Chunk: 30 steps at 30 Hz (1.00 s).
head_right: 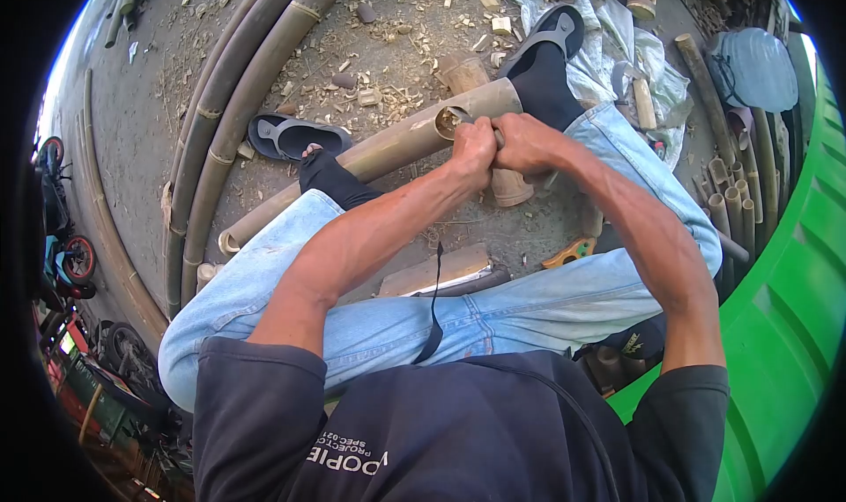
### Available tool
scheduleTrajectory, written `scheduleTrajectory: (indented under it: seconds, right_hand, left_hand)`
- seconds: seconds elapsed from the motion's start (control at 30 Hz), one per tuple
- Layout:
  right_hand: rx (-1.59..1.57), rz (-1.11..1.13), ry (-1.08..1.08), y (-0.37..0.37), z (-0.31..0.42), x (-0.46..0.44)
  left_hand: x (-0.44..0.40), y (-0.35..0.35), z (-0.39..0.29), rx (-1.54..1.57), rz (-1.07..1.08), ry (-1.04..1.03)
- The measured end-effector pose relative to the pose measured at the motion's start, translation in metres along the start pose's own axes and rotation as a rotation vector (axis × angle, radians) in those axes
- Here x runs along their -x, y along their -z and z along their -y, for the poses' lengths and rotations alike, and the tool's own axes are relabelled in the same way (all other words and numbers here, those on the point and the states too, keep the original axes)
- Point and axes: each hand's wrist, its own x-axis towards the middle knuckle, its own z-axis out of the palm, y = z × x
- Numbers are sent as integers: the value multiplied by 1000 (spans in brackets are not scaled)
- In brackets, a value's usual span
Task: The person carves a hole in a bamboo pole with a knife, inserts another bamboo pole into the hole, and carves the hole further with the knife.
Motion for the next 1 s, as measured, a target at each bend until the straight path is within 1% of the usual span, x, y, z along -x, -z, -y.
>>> scheduleTrajectory:
  seconds: [0.03, 0.07, 0.1, 0.13, 0.17, 0.2, 0.23, 0.27, 0.3, 0.33, 0.4, 0.43, 0.47, 0.53, 0.57, 0.6, 0.67, 0.7, 0.73, 0.77, 0.8, 0.83, 0.87, 0.9, 0.93, 1.0]
  right_hand:
    - [17, 84, 0, 13, 2, -4]
    - [15, 89, 0, 19, 2, -10]
    - [35, 142, 16, 21, 2, -12]
    - [66, 183, 42, 26, 4, -16]
    - [131, 182, 43, 19, -1, -21]
    - [130, 187, 46, 8, -8, -18]
    - [215, 141, 50, 1, -9, -12]
    - [304, 90, 56, -3, -8, -7]
    - [376, 88, 42, -10, -8, 0]
    - [380, 93, 44, -14, -5, 10]
    - [306, -1, -82, -16, 0, 26]
    - [282, -161, -19, -22, -12, 34]
    - [283, -149, -18, -19, -17, 42]
    - [90, -262, 14, 2, -20, 53]
    - [-2, -279, -116, 13, -15, 58]
    - [5, -275, -114, 16, -20, 58]
    - [-507, -455, -101, 20, -44, 45]
    - [-685, -549, 44, 10, -60, 30]
    - [-676, -540, 47, 7, -59, 16]
    - [-1007, -635, 140, 2, -50, -2]
    - [-1343, -720, 235, -3, -39, -21]
    - [-1419, -665, 258, -5, -34, -41]
    - [-1414, -656, 259, -6, -30, -62]
    - [-1449, -656, 224, -7, -25, -83]
    - [-1483, -656, 184, -9, -19, -99]
    - [-1060, -555, 118, -1, 8, -121]
  left_hand:
    - [-6, -5, -2, 147, -61, 10]
    - [-7, -8, -5, 294, -123, 26]
    - [-10, -1, -7, 291, -9, 82]
    - [-11, -2, -6, 292, -10, 73]
    - [-14, -3, -1, 355, -1, 33]
    - [-12, -2, 11, 412, 6, 7]
    - [-12, -2, 23, 416, 5, 3]
    - [-13, -1, 33, 441, -2, 25]
    - [-13, 0, 45, 464, -10, 53]
    - [0, 7, 43, 470, -13, 54]
    - [30, 28, 16, 65, 229, 186]
    - [34, 32, 9, -90, 137, 237]
    - [30, 37, 10, -83, 133, 245]
    - [17, 47, 2, -691, -472, -421]
    - [21, 54, -17, -589, -444, -502]
    - [28, 61, -40, -487, -414, -577]
    - [15, 74, -70, -375, -437, -673]
    - [3, 77, -80, -364, -443, -671]
    - [-8, 81, -89, -260, -434, -722]
    - [-15, 86, -96, -156, -427, -773]
    - [-20, 89, -100, -148, -438, -772]
    - [-22, 88, -105, -153, -436, -769]
    - [-20, 86, -110, -156, -433, -768]
    - [-10, 82, -116, -50, -436, -740]
    - [-13, 81, -117, -44, -442, -734]
    - [-20, 83, -121, 33, -459, -711]
